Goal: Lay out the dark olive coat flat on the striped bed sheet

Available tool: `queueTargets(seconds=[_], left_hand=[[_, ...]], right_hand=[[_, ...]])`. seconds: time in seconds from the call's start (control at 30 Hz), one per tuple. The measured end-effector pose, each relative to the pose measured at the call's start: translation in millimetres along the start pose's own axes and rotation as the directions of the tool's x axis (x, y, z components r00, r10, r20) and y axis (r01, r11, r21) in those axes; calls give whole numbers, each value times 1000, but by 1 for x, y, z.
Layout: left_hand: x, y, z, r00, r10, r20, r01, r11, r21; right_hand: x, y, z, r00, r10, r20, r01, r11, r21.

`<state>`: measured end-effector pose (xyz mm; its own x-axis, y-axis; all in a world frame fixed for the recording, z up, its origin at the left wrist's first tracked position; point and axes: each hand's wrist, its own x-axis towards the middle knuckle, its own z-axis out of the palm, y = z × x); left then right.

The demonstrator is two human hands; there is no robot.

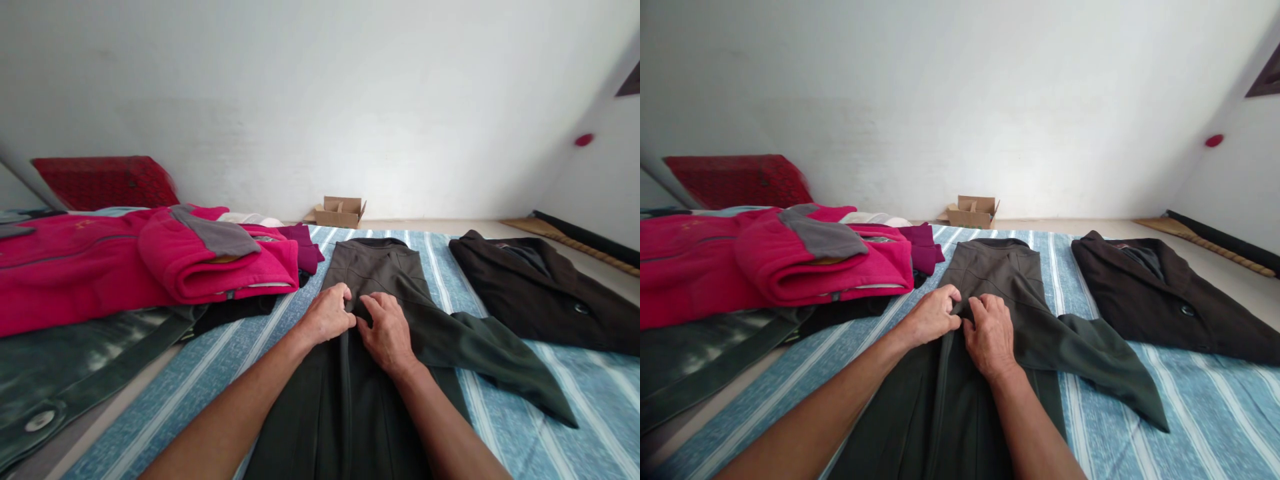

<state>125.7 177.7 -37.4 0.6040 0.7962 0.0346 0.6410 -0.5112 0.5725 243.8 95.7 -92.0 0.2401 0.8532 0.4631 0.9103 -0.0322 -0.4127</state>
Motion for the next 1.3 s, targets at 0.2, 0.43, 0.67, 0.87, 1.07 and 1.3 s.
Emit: queueTargets(seconds=[0.2,0.43,0.67,0.87,1.07,1.3], left_hand=[[2,-4,0,999,-6,42,12,991,-135],[-3,4,0,986,-47,157,103,925,-367],[-4,10,-5,979,-85,185,160,883,-442],[-5,9,-6,975,-81,205,171,864,-474],[-3,7,-4,981,-66,185,150,858,-491],[-4,5,-5,972,-51,230,167,837,-521]], right_hand=[[0,-7,-7,996,-22,92,21,1000,18],[1,-13,-7,977,58,206,-65,997,29],[4,-17,-6,961,178,212,-183,983,6],[9,-18,-10,922,300,244,-306,952,-12],[9,-24,-16,912,265,314,-252,964,-82],[15,-17,-20,834,260,487,-357,927,115]])
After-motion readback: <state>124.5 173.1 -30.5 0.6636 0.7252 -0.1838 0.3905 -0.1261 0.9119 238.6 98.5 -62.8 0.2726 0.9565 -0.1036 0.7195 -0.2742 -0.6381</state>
